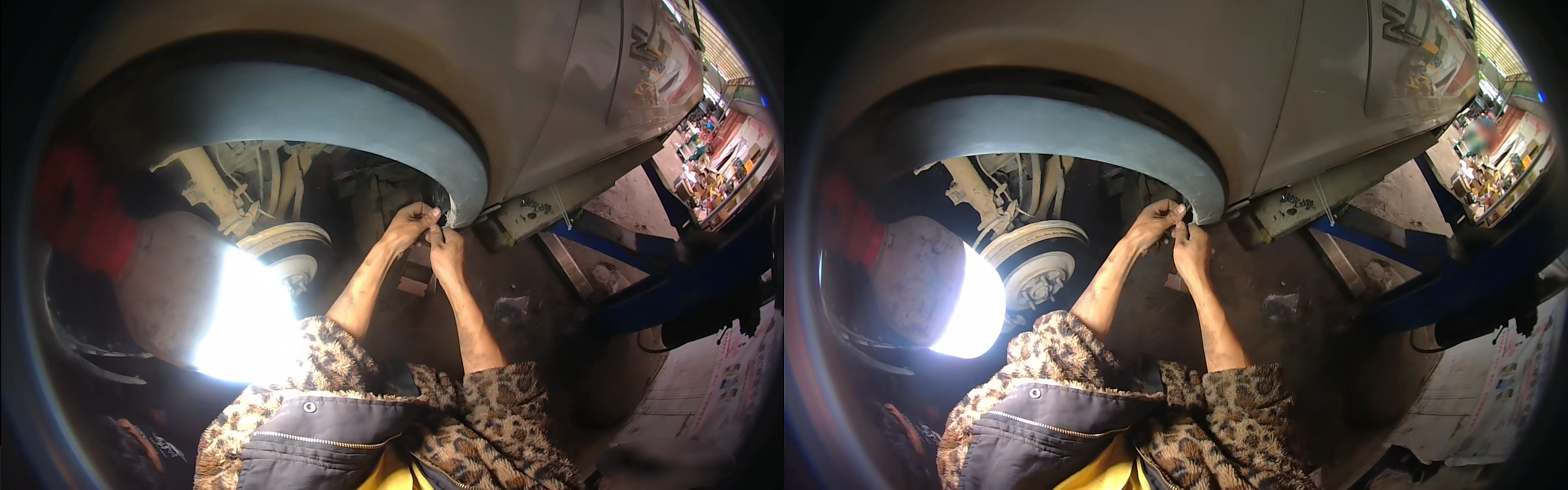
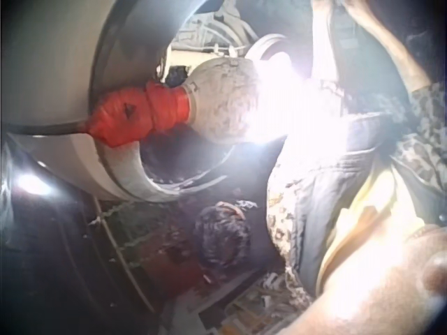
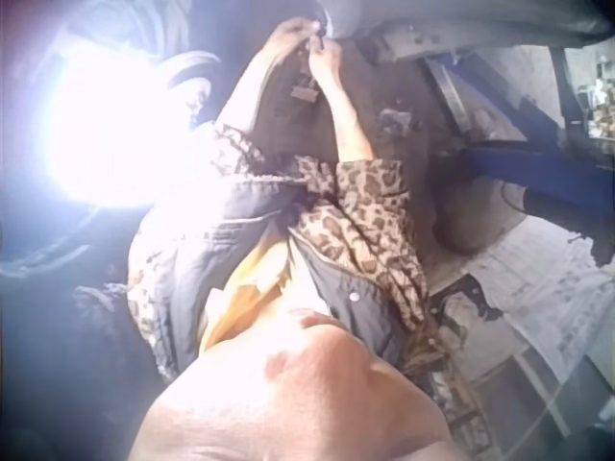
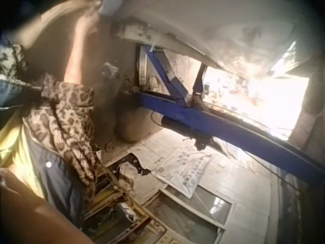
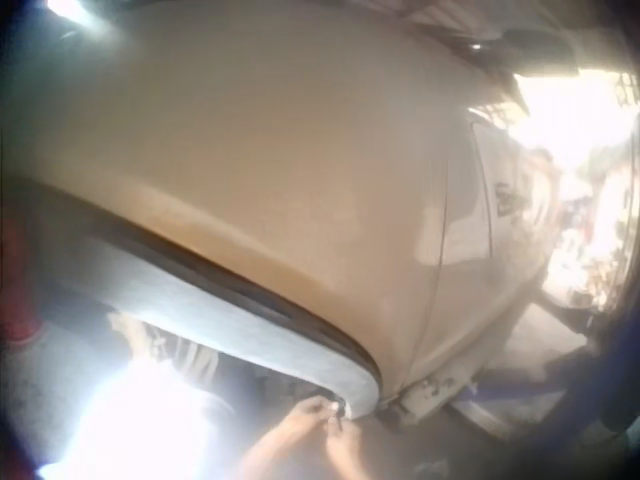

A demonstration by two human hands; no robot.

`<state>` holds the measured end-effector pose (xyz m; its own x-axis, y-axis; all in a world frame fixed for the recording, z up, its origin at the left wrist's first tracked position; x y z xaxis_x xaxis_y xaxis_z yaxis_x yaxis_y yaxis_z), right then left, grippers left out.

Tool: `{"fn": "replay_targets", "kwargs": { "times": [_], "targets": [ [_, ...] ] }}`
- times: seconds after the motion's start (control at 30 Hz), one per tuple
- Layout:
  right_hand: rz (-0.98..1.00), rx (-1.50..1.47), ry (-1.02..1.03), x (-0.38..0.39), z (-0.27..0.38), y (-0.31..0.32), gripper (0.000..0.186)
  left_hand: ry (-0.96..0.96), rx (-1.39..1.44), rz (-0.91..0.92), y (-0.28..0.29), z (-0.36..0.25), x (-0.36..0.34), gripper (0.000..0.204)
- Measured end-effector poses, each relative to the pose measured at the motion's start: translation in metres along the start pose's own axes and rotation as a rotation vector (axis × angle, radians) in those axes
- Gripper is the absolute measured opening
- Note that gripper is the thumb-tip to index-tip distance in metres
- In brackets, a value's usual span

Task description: The person works on the inner edge of a car's wheel arch, using a small tool to scrape or pry at the seam and then inserting zip ties to secure the panel. The task involves repeated scraping and fastening actions within the confined wheel well area.

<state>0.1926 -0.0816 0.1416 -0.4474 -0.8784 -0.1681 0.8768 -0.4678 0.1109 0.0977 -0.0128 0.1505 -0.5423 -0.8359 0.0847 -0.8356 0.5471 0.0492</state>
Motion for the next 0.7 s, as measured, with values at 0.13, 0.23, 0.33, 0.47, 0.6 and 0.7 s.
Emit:
{"fn": "replay_targets", "kwargs": {
  "times": [0.13, 0.23, 0.33, 0.47, 0.6, 0.7],
  "targets": [
    [0.013, 0.112, 0.04, -0.004, 0.009, 0.002, 0.036, 0.071, 0.015, 0.096, -0.007, 0.013, -0.029, 0.033],
    [-0.004, 0.056, 0.01, -0.003, 0.009, -0.009, 0.037, 0.125, 0.023, 0.133, 0.004, 0.011, -0.035, 0.034],
    [-0.071, 0.061, 0.034, 0.003, 0.001, 0.002, 0.037, 0.172, -0.016, 0.15, -0.005, 0.02, -0.039, 0.036],
    [-0.073, 0.029, 0.005, 0.002, 0.0, -0.006, 0.035, 0.049, 0.034, 0.059, 0.004, 0.003, -0.022, 0.034],
    [-0.057, -0.167, -0.158, 0.006, -0.014, -0.013, 0.038, 0.143, 0.302, 0.11, 0.01, 0.044, -0.019, 0.017],
    [-0.063, -0.224, -0.114, 0.003, -0.031, -0.003, 0.04, 0.138, 0.237, 0.122, 0.01, 0.038, -0.01, 0.016]
  ]
}}
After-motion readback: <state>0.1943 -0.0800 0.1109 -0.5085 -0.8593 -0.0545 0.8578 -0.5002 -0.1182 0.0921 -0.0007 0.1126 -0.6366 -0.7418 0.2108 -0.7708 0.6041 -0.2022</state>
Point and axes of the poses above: each hand's wrist, its own x-axis away from the middle knuckle, its own y-axis out of the back of the hand, z = x × y, the point moved 8 cm from there along -x, towards the middle knuckle, and after that the axes turned 6 degrees about -x, right-handed, at the moved point
